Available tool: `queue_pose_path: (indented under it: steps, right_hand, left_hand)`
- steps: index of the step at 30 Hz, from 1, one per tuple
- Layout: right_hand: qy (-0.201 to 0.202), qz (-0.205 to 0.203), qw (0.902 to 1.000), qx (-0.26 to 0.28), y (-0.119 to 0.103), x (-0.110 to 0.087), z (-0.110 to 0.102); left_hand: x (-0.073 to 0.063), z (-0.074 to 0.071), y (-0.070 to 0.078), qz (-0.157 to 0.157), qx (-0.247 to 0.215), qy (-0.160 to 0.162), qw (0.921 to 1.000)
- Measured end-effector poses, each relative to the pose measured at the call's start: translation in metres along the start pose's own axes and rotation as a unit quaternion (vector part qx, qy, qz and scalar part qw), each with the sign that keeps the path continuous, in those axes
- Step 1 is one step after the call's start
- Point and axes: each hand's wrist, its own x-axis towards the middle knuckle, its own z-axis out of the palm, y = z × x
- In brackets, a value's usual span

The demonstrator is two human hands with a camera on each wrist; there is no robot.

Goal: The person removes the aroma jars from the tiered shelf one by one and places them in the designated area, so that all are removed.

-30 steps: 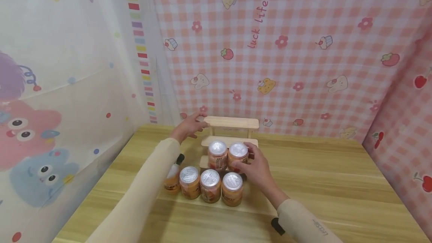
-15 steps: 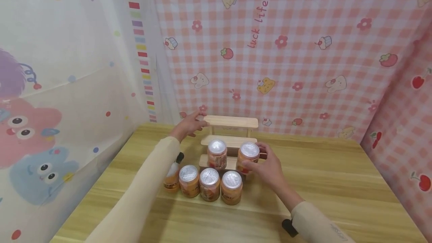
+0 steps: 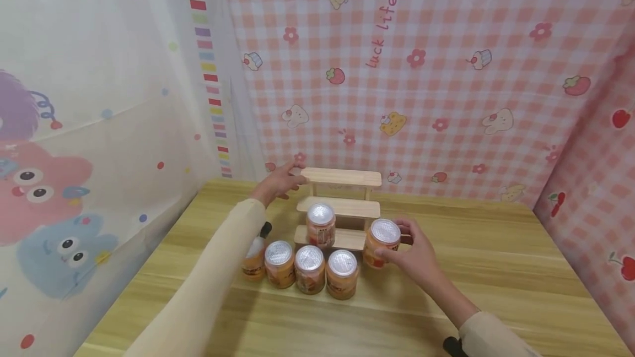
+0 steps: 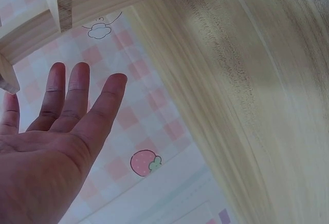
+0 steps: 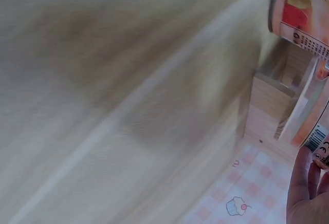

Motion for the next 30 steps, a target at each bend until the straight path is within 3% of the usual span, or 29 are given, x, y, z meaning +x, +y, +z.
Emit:
queue_pose_path:
  steps: [12,22,26,30]
  right_hand:
    - [-0.03,-0.002,0.9995,-0.01,0.017,-0.022,0.005]
    - [-0.032,0.014,0.9993,0.01,0.031,-0.028,0.021]
    - [-0.051,0.02,0.9983,0.021,0.035,-0.031,0.026]
    - [-0.054,0.01,0.9984,0.009,0.034,-0.032,0.029]
  left_hand:
    - [0.0,0.0,0.001,-0.003,0.004,0.003,1.0]
    - [0.004,0.001,-0.003,-0.013,-0.005,-0.002,0.9999]
    - [0.004,0.001,-0.003,-0.013,-0.007,-0.008,0.9999]
    - [0.004,0.0,-0.003,-0.012,-0.005,-0.005,0.9999]
